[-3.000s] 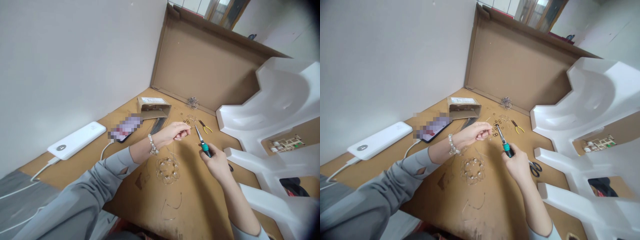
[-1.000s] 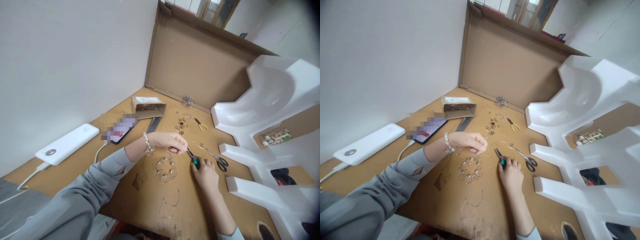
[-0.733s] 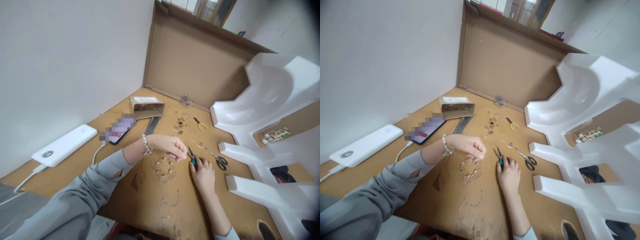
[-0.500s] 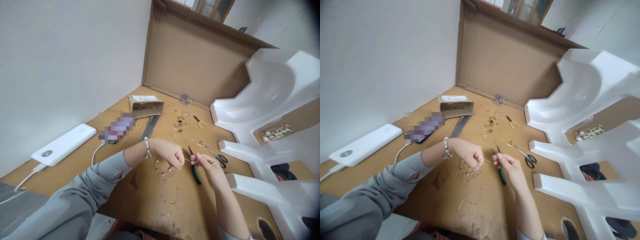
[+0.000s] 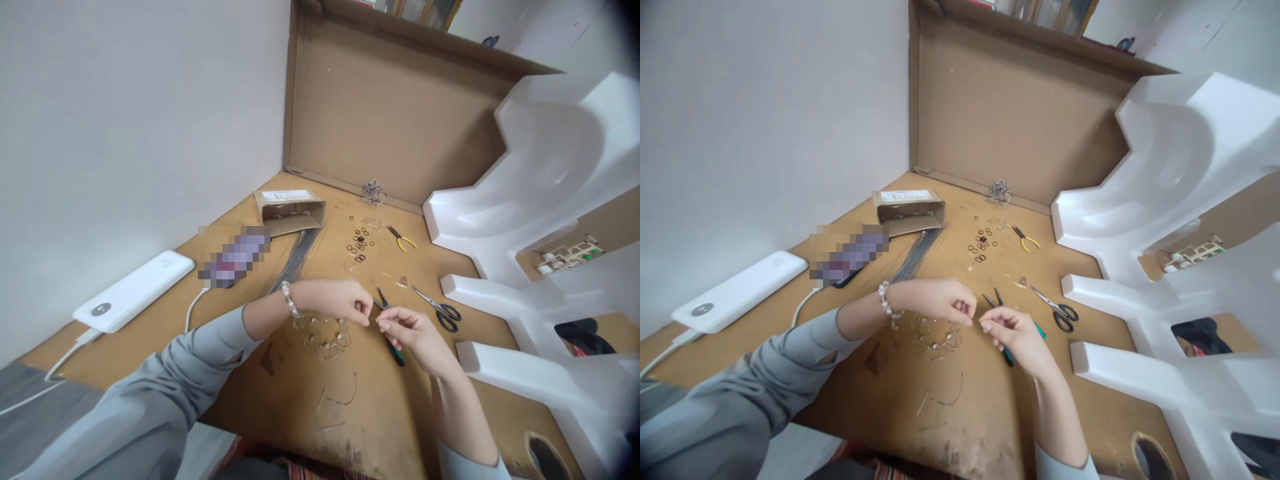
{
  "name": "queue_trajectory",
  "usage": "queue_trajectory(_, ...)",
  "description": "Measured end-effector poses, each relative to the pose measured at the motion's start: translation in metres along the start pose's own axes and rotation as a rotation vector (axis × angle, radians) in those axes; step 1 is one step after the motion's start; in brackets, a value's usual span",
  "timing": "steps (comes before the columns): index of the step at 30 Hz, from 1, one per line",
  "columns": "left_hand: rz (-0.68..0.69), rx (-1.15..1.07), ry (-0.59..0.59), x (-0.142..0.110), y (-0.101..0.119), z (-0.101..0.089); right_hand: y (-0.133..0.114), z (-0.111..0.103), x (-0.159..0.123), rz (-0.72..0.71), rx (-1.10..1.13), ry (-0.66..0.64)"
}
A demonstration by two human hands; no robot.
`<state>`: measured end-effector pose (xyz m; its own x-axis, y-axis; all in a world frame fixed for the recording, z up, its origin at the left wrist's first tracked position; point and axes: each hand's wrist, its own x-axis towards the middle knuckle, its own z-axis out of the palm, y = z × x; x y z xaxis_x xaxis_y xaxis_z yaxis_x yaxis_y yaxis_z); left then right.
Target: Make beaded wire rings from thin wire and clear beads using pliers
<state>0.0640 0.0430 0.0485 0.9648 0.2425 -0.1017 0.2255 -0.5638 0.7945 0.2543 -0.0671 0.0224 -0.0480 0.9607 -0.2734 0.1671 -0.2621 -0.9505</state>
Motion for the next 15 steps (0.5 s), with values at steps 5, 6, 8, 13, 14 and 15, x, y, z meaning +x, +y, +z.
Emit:
queue_trajectory(5, 0.057, 0.024, 0.112, 0.006, -0.005, 0.003, 0.015, -0.002, 0.007, -0.040, 0.118, 0.026)
queue_trajectory(6, 0.081, 0.052, 0.130, 0.008, -0.006, 0.005, 0.016, -0.002, 0.008, -0.039, 0.120, 0.011)
queue_trajectory(8, 0.098, 0.075, 0.140, 0.012, -0.007, 0.008, 0.016, -0.001, 0.010, -0.028, 0.122, -0.021)
queue_trajectory(13, 0.078, 0.009, 0.106, 0.017, -0.010, 0.012, 0.013, 0.001, 0.010, 0.016, 0.088, -0.010)
queue_trajectory(14, 0.074, -0.002, 0.108, 0.017, -0.010, 0.012, 0.012, 0.002, 0.009, 0.019, 0.077, 0.008)
queue_trajectory(15, 0.068, -0.016, 0.110, 0.017, -0.010, 0.012, 0.012, 0.002, 0.009, 0.016, 0.069, 0.027)
